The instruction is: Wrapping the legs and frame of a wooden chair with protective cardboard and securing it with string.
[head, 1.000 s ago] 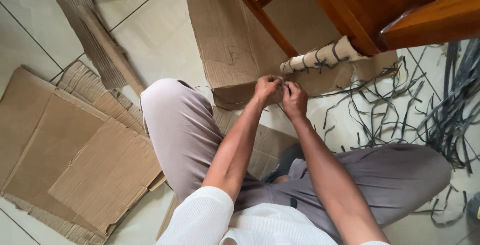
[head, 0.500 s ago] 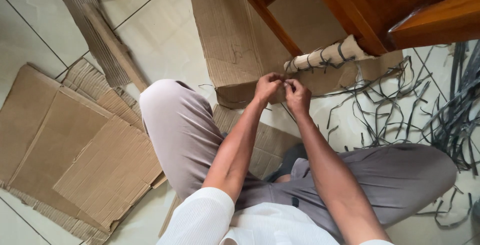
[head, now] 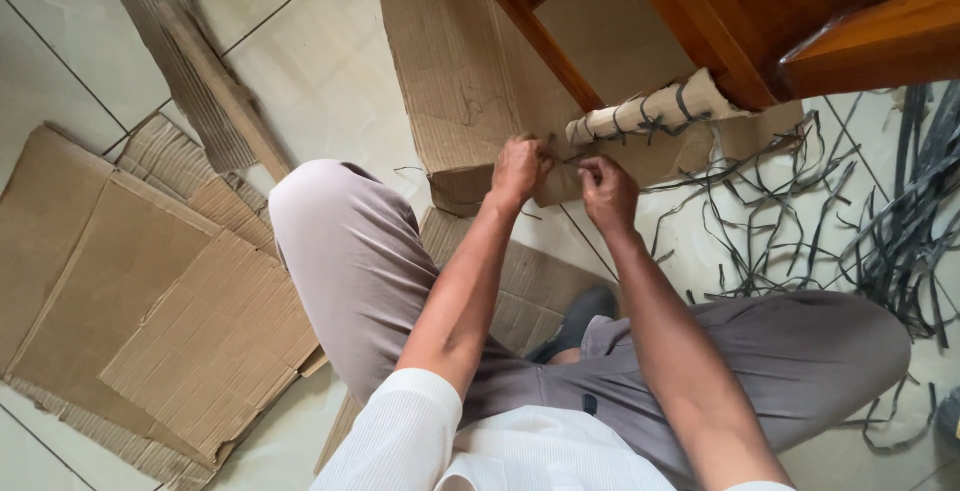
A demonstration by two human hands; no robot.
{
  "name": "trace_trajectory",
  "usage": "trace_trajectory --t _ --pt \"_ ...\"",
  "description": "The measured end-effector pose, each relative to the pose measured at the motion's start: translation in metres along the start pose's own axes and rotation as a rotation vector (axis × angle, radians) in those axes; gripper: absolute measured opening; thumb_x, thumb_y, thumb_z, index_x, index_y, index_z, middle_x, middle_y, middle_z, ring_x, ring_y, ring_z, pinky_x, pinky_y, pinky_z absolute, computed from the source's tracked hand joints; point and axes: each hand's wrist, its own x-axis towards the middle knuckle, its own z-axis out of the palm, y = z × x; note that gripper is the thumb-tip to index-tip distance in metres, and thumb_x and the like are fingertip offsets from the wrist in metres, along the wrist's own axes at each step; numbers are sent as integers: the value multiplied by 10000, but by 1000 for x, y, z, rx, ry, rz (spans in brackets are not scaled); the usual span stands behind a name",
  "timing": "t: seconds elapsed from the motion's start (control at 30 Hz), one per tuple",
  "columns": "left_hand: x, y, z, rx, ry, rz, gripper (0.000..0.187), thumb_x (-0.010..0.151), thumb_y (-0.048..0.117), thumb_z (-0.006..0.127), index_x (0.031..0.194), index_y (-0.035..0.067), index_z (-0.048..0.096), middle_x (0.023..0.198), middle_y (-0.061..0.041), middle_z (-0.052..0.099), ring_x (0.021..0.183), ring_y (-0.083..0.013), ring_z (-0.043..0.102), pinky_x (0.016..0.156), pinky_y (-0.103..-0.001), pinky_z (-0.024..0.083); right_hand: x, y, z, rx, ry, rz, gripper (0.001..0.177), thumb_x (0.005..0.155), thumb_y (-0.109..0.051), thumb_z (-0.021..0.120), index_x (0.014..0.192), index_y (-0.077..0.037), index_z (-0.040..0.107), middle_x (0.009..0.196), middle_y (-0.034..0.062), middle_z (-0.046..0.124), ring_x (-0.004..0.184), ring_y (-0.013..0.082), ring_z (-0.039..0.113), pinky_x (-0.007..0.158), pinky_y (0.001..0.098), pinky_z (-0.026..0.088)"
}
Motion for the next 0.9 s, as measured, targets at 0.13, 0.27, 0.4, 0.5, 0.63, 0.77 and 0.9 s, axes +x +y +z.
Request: trace_trajectory --t 0.13,0.27,0.4,0.5,0.63,0.77,0.9 --pt "3 -1 -6 -8 87 84 123 775 148 767 891 122 799 1020 -145 722 1044 -386 642 916 -458 531 4 11 -8 -60 73 -130 58 942 -117 705 978 -72 707 930 119 749 837 298 734 739 409 557" --pt "5 -5 -8 -74 95 59 103 809 131 746 903 98 772 983 -144 748 976 -362 697 861 -448 559 12 20 -14 -211 75 -144 101 936 -145 732 959 -60 683 912 142 716 843 366 691 737 472 524" --pt "10 -7 -6 -107 93 -40 113 832 140 722 927 111 776 935 -144 762 902 -346 734 802 -450 573 20 29 -17 -252 78 -180 98 937 -157 732 958 -70 692 915 154 701 868 392 673 774 501 520" --pt "13 -12 -4 -98 122 -91 138 830 118 682 917 130 789 917 -144 768 873 -350 739 790 -456 577 26 32 -19 -184 110 -136 80 917 -138 705 984 -97 715 930 160 697 881 405 676 782 509 531" --pt "17 -9 -4 -78 110 -162 127 859 152 675 925 139 782 932 -154 764 890 -371 734 794 -475 575 32 35 -23 -265 62 -90 149 944 -148 709 942 -30 618 915 192 677 886 438 656 774 539 499" --pt "22 -12 3 -18 92 -218 129 861 174 675 943 131 765 954 -181 752 909 -410 719 791 -509 562 34 38 -22 -228 49 -111 126 942 -125 686 951 -35 598 925 200 685 889 441 659 778 538 501" --pt "29 -14 8 23 87 -231 132 866 166 660 944 121 757 960 -205 743 921 -423 718 808 -517 562 33 45 -19 -275 51 -155 86 960 -88 647 999 -30 596 944 207 678 903 446 654 781 544 492"
